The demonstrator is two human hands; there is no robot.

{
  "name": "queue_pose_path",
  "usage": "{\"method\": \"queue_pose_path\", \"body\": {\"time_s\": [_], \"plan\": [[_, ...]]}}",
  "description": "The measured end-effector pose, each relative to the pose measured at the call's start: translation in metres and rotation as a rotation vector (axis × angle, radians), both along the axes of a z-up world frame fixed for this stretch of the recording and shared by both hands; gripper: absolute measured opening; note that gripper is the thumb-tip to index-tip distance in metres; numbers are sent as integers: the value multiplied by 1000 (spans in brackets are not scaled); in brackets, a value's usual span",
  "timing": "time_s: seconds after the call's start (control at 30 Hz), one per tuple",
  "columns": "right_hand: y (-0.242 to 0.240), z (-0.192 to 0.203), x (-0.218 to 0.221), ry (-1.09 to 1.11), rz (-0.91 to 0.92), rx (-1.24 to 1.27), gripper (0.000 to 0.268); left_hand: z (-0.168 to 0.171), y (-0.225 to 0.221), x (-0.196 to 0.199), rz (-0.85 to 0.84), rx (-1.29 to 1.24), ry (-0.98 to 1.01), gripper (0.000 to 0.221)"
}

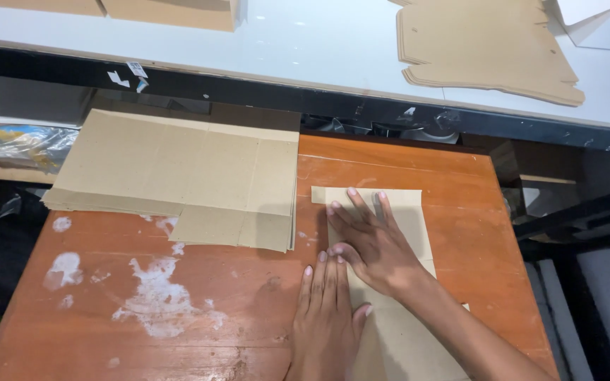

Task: The person folds flat cardboard sheets along pre-scored lines to form small rectangular boxes. They press the creases, fold the side flaps inward, and tuck the top flaps to close the boxes. The finished boxes are placed on a nearby shelf.

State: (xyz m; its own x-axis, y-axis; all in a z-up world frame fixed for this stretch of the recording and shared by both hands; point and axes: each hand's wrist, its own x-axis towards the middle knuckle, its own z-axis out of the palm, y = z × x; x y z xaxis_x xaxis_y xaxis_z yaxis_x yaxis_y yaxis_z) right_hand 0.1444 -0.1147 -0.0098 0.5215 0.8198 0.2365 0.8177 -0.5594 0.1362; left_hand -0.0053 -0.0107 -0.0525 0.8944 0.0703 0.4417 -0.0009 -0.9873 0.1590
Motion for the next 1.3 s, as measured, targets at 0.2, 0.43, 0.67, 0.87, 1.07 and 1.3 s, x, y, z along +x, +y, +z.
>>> {"method": "queue_pose_path", "body": {"time_s": [0.2,0.43,0.67,0.87,1.07,1.3], "plan": [[-17,27,-24,632,129,168,58,-5,1,0,-63,-93,-38,74],[0,5,10,75,-134,83,61,-1,3,-2,-43,16,19,85],[0,26,37,702,-298,435,68,34,29,14,-286,-159,99,74],[-6,26,38,753,-307,656,55,98,29,43,-220,-848,555,81],[-16,2,47,636,-235,770,47,85,19,71,-154,-1169,277,87],[-14,9,48,679,-254,765,46,86,17,81,-123,-1518,25,81]]}}
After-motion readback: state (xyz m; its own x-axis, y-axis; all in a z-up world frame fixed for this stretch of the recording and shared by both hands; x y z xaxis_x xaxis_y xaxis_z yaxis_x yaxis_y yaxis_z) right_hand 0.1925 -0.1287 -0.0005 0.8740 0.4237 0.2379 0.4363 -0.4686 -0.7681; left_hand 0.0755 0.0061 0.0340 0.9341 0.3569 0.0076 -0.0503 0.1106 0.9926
